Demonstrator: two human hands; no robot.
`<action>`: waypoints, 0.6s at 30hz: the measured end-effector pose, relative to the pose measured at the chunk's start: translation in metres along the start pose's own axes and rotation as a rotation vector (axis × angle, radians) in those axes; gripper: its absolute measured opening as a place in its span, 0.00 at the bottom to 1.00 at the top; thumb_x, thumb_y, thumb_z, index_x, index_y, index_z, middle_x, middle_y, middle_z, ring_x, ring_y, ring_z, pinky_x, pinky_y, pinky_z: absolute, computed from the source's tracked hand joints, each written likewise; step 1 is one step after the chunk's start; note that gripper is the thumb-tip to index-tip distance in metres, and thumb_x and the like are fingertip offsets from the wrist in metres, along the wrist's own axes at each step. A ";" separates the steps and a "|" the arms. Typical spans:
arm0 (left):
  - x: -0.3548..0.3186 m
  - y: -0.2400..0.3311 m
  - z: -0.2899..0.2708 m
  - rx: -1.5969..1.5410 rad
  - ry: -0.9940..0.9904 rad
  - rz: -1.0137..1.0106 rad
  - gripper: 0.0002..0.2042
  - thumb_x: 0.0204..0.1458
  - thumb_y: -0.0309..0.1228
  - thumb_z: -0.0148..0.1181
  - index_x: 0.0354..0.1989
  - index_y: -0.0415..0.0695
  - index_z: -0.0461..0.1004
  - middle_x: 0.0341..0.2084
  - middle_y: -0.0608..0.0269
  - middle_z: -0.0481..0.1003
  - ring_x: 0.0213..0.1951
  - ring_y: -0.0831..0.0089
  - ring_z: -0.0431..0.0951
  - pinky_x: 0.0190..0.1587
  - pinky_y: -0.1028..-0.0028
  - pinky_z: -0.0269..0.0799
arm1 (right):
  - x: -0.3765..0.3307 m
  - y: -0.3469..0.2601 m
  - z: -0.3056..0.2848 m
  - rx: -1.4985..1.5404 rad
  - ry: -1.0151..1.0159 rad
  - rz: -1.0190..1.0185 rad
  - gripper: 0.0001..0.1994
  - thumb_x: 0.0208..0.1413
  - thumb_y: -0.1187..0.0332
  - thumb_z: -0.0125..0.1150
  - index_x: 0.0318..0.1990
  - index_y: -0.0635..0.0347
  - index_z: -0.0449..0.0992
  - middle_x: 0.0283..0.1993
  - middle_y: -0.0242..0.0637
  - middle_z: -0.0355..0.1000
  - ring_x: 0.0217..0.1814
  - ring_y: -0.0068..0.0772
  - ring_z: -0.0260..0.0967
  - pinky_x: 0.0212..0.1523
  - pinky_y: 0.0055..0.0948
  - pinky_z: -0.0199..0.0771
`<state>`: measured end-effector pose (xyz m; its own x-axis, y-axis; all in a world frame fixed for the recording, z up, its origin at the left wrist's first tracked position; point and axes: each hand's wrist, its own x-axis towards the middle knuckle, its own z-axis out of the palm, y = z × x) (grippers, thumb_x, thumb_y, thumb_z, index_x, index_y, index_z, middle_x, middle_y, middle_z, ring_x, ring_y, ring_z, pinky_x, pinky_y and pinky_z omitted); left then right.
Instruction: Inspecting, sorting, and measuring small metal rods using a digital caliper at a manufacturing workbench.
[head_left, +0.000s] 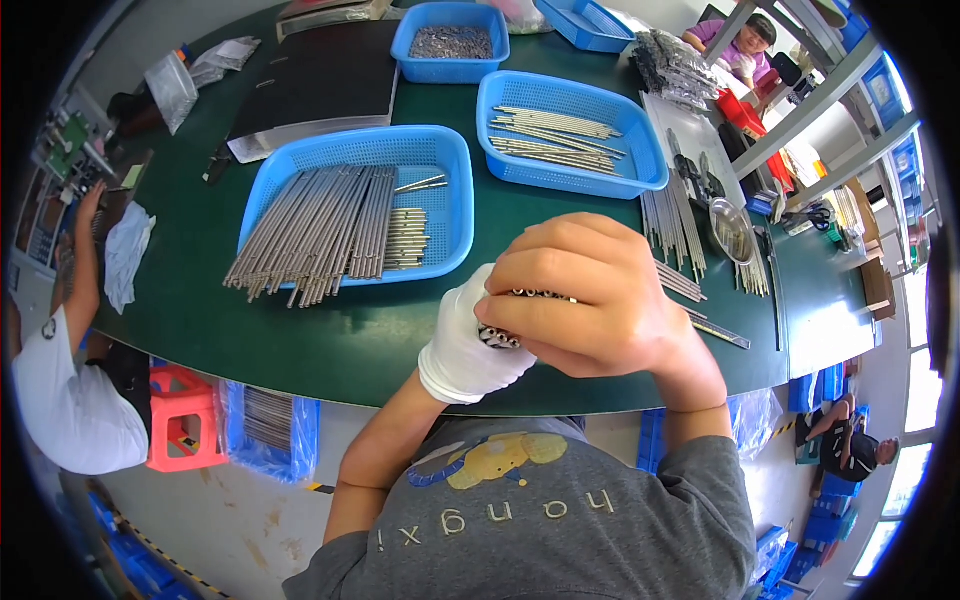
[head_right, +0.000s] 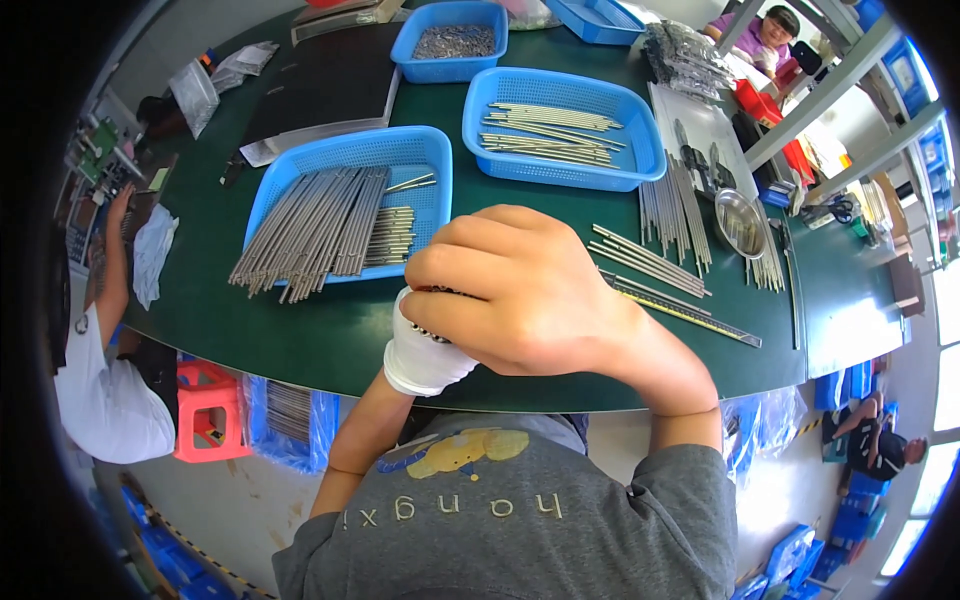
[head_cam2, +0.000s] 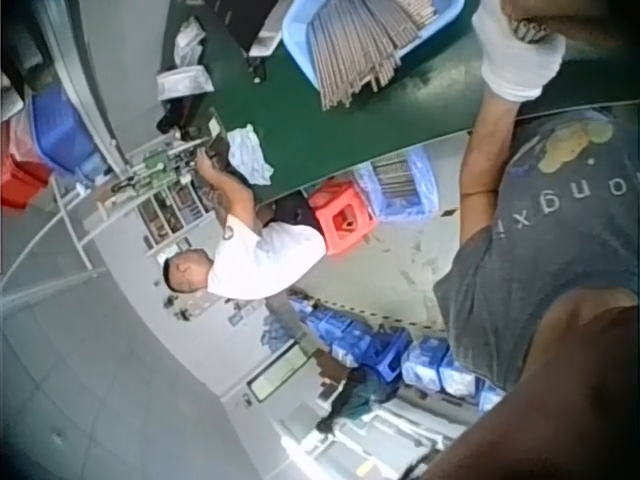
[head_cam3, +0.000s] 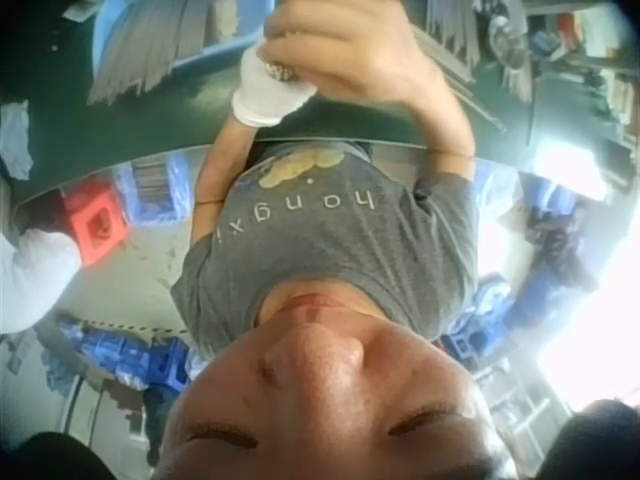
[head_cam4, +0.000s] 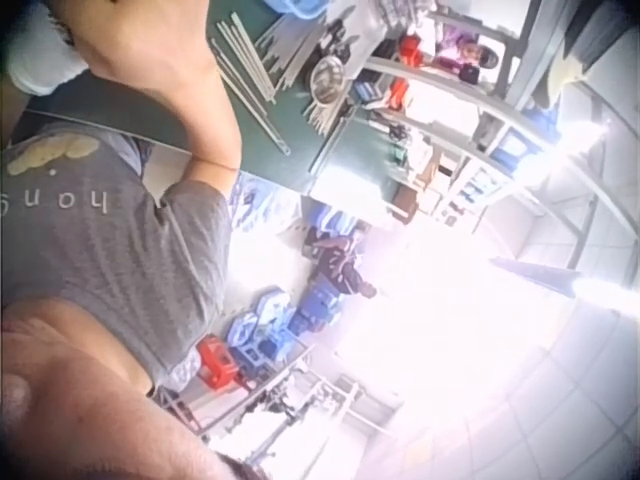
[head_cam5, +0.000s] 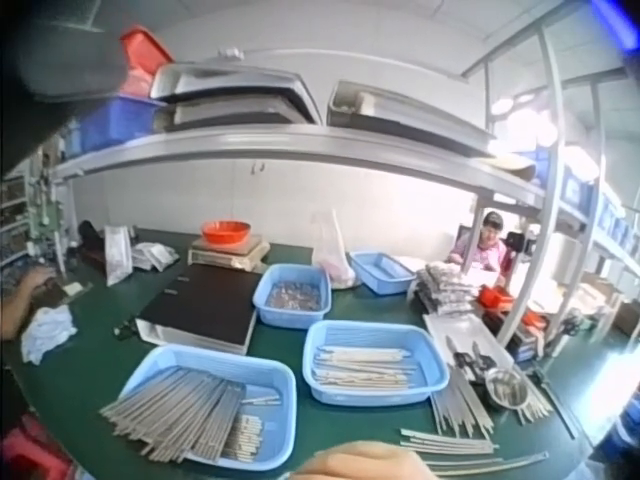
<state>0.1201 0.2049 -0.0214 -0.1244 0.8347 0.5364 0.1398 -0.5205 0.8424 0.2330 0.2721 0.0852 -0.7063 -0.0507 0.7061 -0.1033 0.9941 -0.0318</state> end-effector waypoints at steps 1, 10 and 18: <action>0.001 0.003 -0.001 0.023 -0.015 0.025 0.20 0.33 0.23 0.63 0.38 0.39 0.66 0.27 0.56 0.72 0.28 0.60 0.75 0.29 0.73 0.69 | 0.003 0.001 -0.001 0.034 -0.026 -0.008 0.11 0.28 0.70 0.61 0.27 0.57 0.72 0.31 0.30 0.68 0.31 0.30 0.69 0.24 0.27 0.67; 0.003 0.005 0.006 -0.171 0.098 -0.184 0.13 0.42 0.22 0.59 0.37 0.38 0.65 0.21 0.66 0.69 0.24 0.85 0.68 0.27 0.82 0.65 | 0.058 0.000 -0.091 0.538 0.341 0.214 0.10 0.48 0.68 0.54 0.35 0.64 0.66 0.26 0.45 0.68 0.29 0.34 0.69 0.30 0.24 0.71; 0.007 -0.016 -0.010 -0.251 0.571 -0.238 0.06 0.44 0.19 0.55 0.31 0.42 0.69 0.23 0.66 0.70 0.21 0.79 0.70 0.22 0.79 0.67 | -0.084 0.052 -0.160 0.263 0.865 0.739 0.06 0.50 0.75 0.53 0.36 0.64 0.66 0.36 0.47 0.72 0.33 0.33 0.74 0.26 0.20 0.75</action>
<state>0.1067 0.2173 -0.0307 -0.6335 0.7418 0.2199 -0.1803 -0.4179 0.8904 0.3992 0.3429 0.1373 0.0476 0.7146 0.6979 -0.0803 0.6992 -0.7104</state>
